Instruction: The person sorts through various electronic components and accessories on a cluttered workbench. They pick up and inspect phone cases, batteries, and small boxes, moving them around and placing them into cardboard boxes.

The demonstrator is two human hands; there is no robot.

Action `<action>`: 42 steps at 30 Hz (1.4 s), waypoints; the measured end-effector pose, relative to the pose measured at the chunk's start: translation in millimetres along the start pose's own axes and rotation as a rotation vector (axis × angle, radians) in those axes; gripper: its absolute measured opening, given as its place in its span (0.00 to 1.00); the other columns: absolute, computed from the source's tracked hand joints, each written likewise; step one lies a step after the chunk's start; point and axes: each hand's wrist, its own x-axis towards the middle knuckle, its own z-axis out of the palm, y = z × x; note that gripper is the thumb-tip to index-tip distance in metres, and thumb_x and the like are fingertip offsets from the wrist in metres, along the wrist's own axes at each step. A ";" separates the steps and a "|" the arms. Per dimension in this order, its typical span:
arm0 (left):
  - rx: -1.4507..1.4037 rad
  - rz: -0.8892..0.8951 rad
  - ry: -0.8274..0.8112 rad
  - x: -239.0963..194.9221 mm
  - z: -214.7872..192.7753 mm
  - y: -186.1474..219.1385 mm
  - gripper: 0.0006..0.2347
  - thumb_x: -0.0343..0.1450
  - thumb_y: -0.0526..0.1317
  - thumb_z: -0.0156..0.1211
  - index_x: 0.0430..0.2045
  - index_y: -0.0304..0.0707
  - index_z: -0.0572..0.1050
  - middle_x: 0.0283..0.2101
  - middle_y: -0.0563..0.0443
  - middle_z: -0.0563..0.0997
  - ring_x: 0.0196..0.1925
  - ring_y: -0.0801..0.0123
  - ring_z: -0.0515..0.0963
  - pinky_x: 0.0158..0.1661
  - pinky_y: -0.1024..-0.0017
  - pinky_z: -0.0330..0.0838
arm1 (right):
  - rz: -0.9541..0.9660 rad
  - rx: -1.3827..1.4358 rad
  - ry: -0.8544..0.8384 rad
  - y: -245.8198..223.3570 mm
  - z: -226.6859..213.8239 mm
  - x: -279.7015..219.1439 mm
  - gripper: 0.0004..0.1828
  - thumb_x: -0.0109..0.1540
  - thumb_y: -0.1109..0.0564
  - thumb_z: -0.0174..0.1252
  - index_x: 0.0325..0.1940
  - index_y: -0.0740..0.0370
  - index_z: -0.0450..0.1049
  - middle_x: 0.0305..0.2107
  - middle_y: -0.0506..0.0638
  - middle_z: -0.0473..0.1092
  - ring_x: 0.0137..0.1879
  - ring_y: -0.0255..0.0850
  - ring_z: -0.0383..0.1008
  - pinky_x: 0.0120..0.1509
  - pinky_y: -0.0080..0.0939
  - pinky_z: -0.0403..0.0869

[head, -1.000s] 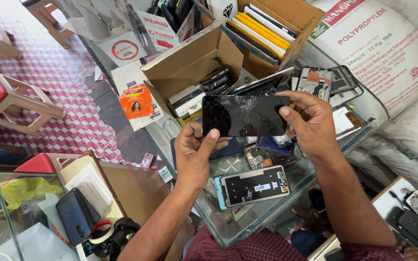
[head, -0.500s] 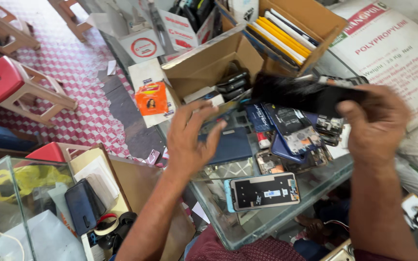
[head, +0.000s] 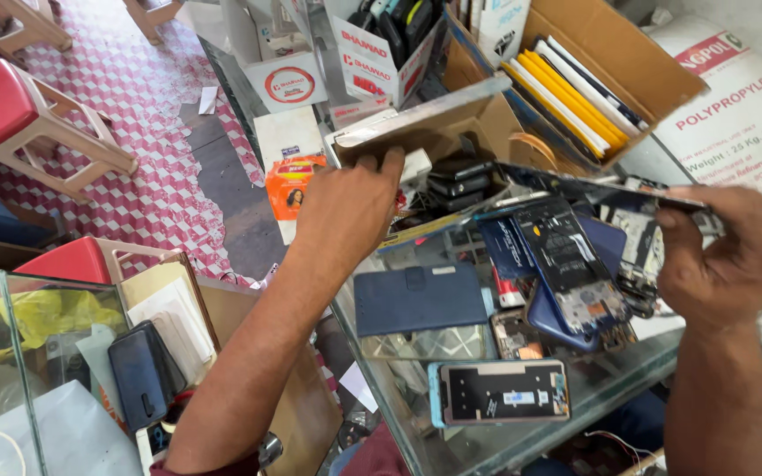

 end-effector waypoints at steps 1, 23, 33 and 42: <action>0.030 0.002 0.021 -1.4 1.7 -2.6 0.14 0.68 0.34 0.57 0.48 0.35 0.74 0.30 0.43 0.81 0.30 0.51 0.83 0.32 0.55 0.74 | 0.001 0.014 -0.003 7.0 0.5 -5.2 0.05 0.71 0.72 0.64 0.50 0.73 0.77 0.38 0.56 0.76 0.40 0.36 0.74 0.46 0.29 0.70; -0.460 -0.054 0.772 -79.3 -3.5 -51.7 0.16 0.69 0.32 0.65 0.48 0.34 0.68 0.46 0.34 0.82 0.45 0.55 0.85 0.42 0.70 0.77 | 0.600 0.208 0.055 99.0 -53.6 -133.3 0.08 0.78 0.60 0.47 0.56 0.68 0.68 0.35 0.52 0.69 0.35 0.34 0.67 0.44 0.30 0.67; -1.376 -0.574 1.081 -107.7 39.2 -63.8 0.09 0.80 0.36 0.56 0.52 0.37 0.66 0.52 0.47 0.76 0.54 0.70 0.77 0.59 0.73 0.72 | 0.652 0.187 0.006 90.2 -62.7 -127.0 0.12 0.80 0.54 0.43 0.57 0.66 0.66 0.31 0.51 0.68 0.30 0.34 0.65 0.40 0.32 0.67; -1.355 -0.628 0.516 -135.3 76.3 -19.0 0.08 0.76 0.33 0.59 0.43 0.34 0.66 0.38 0.50 0.76 0.34 0.80 0.72 0.32 0.81 0.67 | 0.616 0.337 0.003 76.8 -54.2 -117.3 0.16 0.79 0.49 0.47 0.59 0.67 0.65 0.29 0.52 0.66 0.28 0.36 0.64 0.37 0.34 0.66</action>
